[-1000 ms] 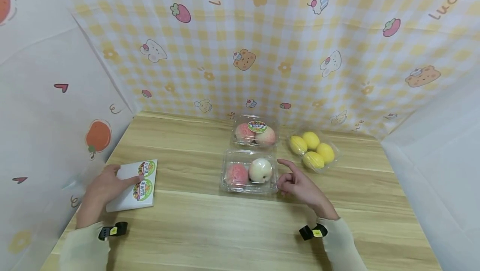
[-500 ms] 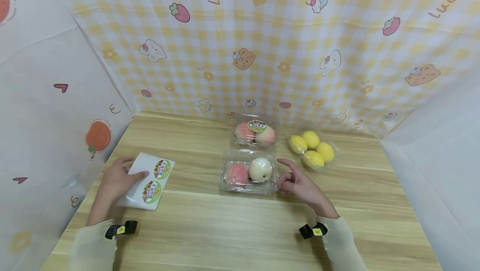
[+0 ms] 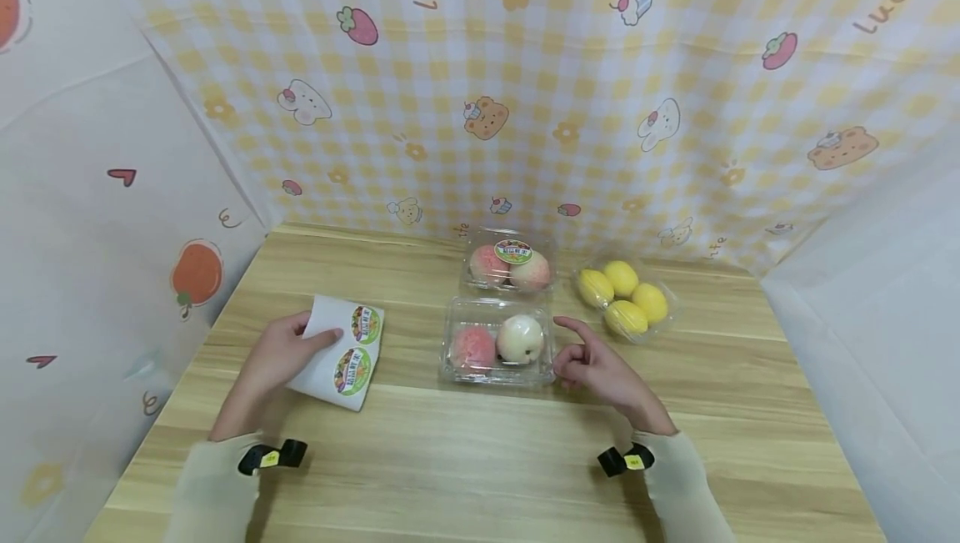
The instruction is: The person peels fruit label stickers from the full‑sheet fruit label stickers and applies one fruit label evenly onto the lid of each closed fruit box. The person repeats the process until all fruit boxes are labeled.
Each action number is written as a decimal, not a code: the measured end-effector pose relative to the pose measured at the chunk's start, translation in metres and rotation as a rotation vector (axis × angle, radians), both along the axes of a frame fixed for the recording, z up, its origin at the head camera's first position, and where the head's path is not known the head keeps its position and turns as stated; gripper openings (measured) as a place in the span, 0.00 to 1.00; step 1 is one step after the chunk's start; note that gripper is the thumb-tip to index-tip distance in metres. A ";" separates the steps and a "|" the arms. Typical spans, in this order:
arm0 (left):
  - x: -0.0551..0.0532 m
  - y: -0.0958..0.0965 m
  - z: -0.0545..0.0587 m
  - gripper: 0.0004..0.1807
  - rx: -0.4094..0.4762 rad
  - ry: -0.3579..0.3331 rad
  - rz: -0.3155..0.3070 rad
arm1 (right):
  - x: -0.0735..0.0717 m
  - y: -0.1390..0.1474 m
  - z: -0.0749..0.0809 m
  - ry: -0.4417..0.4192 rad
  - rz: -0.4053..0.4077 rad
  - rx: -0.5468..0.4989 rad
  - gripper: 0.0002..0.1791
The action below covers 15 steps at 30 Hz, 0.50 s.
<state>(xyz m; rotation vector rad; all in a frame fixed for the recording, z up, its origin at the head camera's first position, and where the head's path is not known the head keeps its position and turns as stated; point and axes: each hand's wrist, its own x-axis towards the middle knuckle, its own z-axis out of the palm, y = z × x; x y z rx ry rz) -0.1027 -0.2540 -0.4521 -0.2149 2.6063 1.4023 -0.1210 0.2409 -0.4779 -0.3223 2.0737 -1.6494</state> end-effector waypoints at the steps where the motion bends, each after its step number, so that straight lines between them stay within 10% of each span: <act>1: 0.000 0.004 0.001 0.25 0.019 -0.002 -0.003 | 0.000 0.000 0.000 -0.001 -0.002 0.001 0.44; 15: 0.003 0.050 0.028 0.23 0.169 0.075 -0.123 | 0.000 -0.002 -0.002 -0.009 -0.011 -0.022 0.43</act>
